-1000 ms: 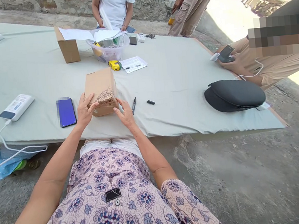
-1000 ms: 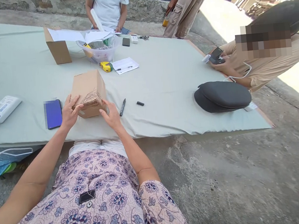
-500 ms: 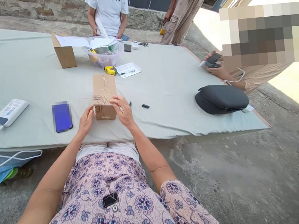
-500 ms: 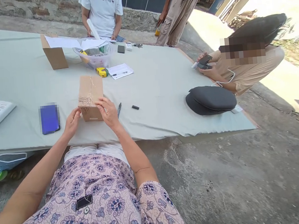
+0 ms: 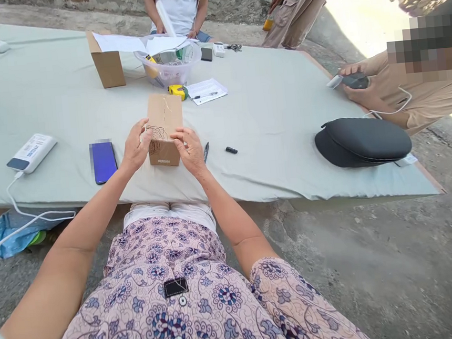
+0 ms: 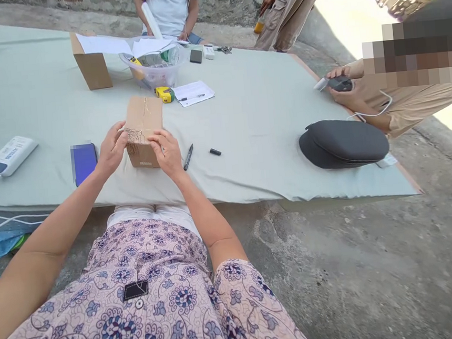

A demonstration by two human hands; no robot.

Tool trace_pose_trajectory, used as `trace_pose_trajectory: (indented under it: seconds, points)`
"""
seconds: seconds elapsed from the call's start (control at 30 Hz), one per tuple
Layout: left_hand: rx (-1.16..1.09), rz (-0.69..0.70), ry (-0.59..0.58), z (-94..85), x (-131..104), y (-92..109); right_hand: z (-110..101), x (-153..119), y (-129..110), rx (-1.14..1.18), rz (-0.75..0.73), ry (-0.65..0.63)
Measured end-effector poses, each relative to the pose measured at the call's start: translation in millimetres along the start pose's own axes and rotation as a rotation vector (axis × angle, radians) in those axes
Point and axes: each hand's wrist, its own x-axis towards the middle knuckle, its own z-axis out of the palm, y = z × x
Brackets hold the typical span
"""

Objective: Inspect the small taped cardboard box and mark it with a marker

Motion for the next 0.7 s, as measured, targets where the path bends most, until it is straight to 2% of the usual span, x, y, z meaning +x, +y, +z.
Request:
trace_pose_trajectory:
  seconds: [0.17,0.37,0.53,0.7]
  points:
    - [0.165,-0.013,-0.136,9.1,12,7,-1,1,-1,0.014,0.037,0.005]
    - [0.231,-0.06,-0.199,10.5,12,9,3,8,-8,0.013,0.086,0.035]
    - [0.218,-0.084,-0.165,8.4,12,3,14,21,-8,-0.061,0.1,0.081]
    - [0.144,-0.028,-0.096,10.0,13,-6,8,27,1,-0.074,0.045,0.005]
